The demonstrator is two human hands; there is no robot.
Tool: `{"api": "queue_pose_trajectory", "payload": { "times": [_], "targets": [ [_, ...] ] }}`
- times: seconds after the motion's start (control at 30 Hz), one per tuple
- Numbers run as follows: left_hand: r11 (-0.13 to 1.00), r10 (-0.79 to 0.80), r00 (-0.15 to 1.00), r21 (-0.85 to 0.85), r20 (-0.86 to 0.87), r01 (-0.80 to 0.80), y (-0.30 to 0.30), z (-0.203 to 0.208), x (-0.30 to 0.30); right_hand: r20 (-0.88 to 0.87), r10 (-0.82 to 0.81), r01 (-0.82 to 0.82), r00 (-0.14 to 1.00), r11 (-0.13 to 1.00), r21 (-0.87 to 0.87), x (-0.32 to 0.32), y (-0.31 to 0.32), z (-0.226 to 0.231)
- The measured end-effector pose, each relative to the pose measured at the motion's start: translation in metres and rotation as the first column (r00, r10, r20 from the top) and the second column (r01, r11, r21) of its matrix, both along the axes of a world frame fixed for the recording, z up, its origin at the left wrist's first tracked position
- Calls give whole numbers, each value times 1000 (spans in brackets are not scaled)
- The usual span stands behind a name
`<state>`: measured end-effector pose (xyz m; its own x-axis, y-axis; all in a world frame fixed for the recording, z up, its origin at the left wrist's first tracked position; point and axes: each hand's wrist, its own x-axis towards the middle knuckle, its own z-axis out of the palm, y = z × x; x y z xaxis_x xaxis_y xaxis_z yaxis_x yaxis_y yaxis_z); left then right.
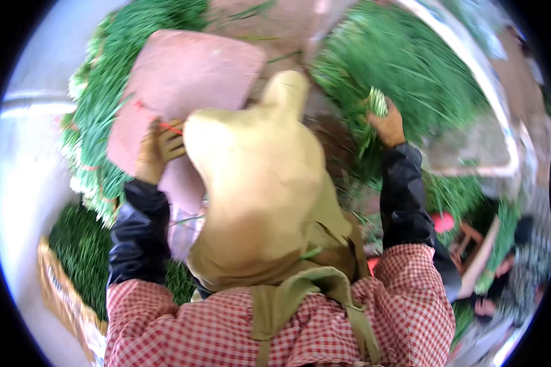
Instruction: The person sorts green chives into bunches and secures them with red ties while sitting on a low stool. The bunches are then placed into a plastic basket.
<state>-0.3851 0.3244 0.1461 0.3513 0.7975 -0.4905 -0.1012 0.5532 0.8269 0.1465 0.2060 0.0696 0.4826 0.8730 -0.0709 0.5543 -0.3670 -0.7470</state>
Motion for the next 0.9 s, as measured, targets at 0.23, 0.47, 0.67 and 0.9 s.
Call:
{"api": "queue_pose_trajectory", "payload": {
  "times": [0.23,0.47,0.67,0.9],
  "targets": [
    [535,494,681,806,-541,253,-8,145,95,-592,118,307,797,766,565,75,-120,185],
    [316,-420,814,776,-402,547,-170,222,322,-450,198,181,871,722,668,18,-205,323],
    [713,-701,460,553,546,431,-326,194,405,-465,112,208,878,787,581,-8,-241,365],
    [795,-341,587,-108,734,596,-342,152,429,-736,-28,274,677,937,217,8,-297,315]
  ]
}}
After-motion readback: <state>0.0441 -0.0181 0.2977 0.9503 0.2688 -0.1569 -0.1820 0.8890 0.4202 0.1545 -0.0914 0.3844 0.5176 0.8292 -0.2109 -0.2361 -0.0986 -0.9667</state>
